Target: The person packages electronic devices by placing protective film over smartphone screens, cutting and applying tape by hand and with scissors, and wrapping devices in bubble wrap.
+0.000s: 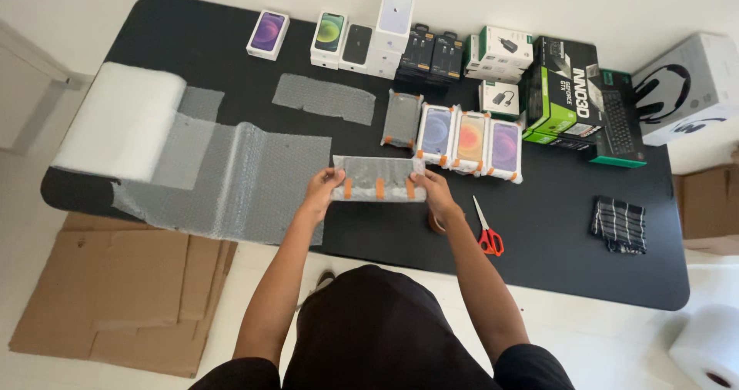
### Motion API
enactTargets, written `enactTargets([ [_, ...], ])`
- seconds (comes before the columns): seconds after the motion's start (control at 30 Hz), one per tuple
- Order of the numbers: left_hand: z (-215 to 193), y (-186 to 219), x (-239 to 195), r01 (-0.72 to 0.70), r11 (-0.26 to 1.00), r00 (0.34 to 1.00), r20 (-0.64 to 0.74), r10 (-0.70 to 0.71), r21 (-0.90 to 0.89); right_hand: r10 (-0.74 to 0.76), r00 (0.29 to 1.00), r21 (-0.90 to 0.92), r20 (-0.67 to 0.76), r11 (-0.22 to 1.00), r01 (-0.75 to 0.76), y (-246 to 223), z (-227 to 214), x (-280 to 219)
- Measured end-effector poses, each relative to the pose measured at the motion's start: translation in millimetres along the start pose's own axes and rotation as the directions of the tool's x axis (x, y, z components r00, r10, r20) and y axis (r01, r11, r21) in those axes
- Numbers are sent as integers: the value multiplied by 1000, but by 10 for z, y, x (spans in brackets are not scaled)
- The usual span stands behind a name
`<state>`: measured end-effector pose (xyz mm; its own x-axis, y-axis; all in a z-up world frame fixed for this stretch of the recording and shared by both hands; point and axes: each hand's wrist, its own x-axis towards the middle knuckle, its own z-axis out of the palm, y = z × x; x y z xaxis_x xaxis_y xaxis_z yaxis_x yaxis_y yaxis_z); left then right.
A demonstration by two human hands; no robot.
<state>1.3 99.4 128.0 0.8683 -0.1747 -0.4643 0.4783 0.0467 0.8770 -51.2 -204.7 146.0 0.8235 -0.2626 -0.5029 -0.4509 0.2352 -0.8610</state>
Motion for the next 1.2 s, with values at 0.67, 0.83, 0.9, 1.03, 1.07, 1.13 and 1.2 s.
enactTargets([
  [0.67,181,-416,95,694,648,617,723,-311,-313,-310,937,71,162,951,302,-594,408,-513],
  [0.83,259,-628,138,656,734,529,800,-282,-175,-280,953,163,112,952,261,-551,418,-419],
  [0.9,259,-617,84,636,757,531,796,-291,-147,-276,957,151,89,954,260,-532,393,-379],
  [1.03,293,-160,-184,457,887,716,622,-318,-72,-259,963,121,69,961,250,-566,357,-378],
  [1.07,312,-6,-281,377,924,825,477,-305,-62,-245,967,115,62,965,237,-577,348,-384],
  [1.13,307,-85,-227,342,927,859,451,-241,-156,-229,972,81,55,971,224,-592,379,-437],
  [1.2,339,-151,-269,303,920,892,414,-181,-250,-210,976,45,51,977,208,-570,387,-464],
])
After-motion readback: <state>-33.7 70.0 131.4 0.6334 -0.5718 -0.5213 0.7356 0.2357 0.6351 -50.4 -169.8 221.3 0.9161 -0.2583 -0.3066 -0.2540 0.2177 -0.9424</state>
